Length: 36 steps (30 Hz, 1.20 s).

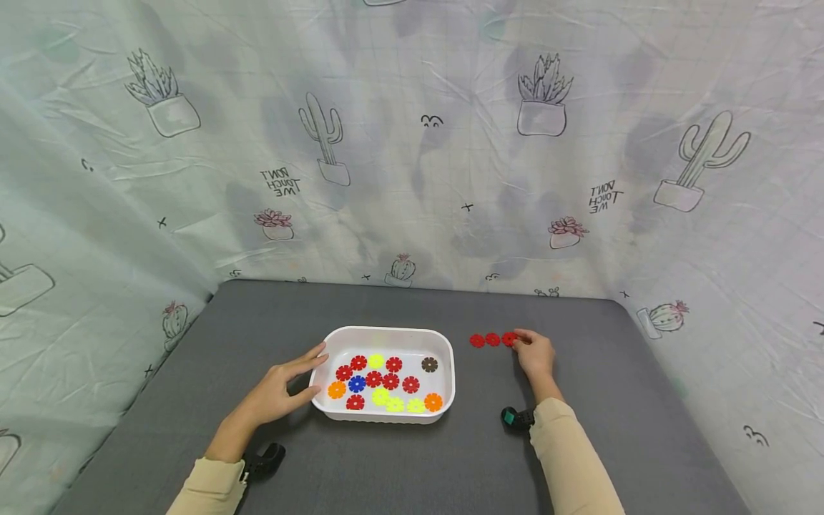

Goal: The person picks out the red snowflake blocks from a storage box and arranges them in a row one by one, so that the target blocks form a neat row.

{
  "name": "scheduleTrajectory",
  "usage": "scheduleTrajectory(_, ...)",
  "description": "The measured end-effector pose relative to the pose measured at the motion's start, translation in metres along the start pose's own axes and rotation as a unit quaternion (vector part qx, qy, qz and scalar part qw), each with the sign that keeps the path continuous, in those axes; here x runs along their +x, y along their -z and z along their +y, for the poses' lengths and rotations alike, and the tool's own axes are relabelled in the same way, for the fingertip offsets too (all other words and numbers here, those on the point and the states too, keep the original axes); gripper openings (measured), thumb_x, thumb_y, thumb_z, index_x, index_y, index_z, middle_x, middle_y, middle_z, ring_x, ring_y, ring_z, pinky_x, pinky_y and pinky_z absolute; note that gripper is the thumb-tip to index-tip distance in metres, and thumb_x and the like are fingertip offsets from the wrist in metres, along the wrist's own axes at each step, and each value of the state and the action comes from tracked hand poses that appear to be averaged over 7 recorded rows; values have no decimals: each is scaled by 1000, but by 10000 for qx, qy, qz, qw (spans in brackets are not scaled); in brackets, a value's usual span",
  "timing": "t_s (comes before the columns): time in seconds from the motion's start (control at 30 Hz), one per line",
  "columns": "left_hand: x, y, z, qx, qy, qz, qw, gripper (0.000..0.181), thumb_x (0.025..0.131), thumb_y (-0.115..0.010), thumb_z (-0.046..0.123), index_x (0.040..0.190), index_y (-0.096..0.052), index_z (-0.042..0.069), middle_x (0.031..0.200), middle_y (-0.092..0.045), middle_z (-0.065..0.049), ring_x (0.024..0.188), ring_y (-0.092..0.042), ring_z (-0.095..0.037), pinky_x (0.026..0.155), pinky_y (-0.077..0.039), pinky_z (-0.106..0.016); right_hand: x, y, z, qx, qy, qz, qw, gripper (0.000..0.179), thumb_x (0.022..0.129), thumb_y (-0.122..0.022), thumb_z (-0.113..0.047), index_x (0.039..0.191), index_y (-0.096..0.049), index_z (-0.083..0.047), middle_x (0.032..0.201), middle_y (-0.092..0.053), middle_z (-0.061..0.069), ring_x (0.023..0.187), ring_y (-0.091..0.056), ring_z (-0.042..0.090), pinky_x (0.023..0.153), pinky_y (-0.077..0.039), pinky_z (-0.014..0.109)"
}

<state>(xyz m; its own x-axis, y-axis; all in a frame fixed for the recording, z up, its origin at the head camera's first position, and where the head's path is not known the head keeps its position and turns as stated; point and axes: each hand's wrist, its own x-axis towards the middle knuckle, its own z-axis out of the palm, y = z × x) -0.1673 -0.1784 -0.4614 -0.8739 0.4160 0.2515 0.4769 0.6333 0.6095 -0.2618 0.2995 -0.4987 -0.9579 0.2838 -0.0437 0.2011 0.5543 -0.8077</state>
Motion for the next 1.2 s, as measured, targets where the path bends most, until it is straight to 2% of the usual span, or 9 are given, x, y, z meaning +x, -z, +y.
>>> scheduleTrajectory(0.1,-1,-1,0,37,-47,37,10000,54,84,-69,20,133,-55,4,147,-42,-10,127,-49,-34,96,-44,-57,-1,-1,0,-329,135,27,9994,32,92,-57,-12,121,-63,0,115,-65,23,108,-56,37,84,-48,43)
scheduleTrajectory(0.23,-2,-2,-1,13,-1,12,10000,55,83,-69,20,134,-54,5,148,-42,-9,128,-48,-33,97,-43,-57,-4,0,0,-424,193,45,9989,33,92,-55,-11,122,-62,1,117,-63,25,112,-53,40,93,-44,51)
scheduleTrajectory(0.37,-3,-2,-1,31,12,-11,10000,54,84,-69,20,134,-54,5,148,-42,-9,128,-48,-34,97,-42,-57,-8,1,-4,-343,166,38,9993,36,92,-56,-12,125,-60,2,118,-63,25,110,-57,38,90,-47,48)
scheduleTrajectory(0.53,-4,0,-1,21,-35,-5,10000,53,85,-68,19,134,-54,4,147,-42,-11,127,-48,-35,97,-42,-57,-18,0,-17,-69,358,-239,9991,40,93,-57,-14,130,-55,2,123,-60,26,109,-59,38,84,-52,46)
scheduleTrajectory(0.73,-5,0,-2,27,-29,-32,10000,54,85,-68,20,134,-53,4,148,-41,-11,128,-48,-35,97,-42,-57,-31,-6,-36,338,760,-552,9950,43,93,-60,-18,132,-53,1,129,-57,23,116,-56,36,90,-49,46)
scheduleTrajectory(0.9,-5,0,-2,7,31,-37,10000,55,85,-68,22,135,-53,5,148,-41,-9,129,-47,-35,98,-42,-57,-45,-17,-57,917,1071,-806,9867,46,91,-63,-16,132,-52,2,133,-55,21,120,-54,33,95,-48,39)
scheduleTrajectory(1.1,-5,1,-3,-8,52,-20,10000,54,84,-68,22,134,-54,7,148,-41,-8,129,-47,-34,99,-41,-57,-69,-30,-83,1503,1401,-1065,9728,45,89,-65,-10,130,-53,3,132,-55,23,123,-52,33,92,-47,17)
scheduleTrajectory(1.2,-6,1,-3,-12,52,-25,10000,55,84,-69,22,134,-54,7,148,-41,-8,129,-47,-34,99,-41,-56,-80,-36,-90,1673,1485,-1221,9670,44,88,-66,-9,128,-54,4,131,-55,24,123,-52,34,93,-46,16)
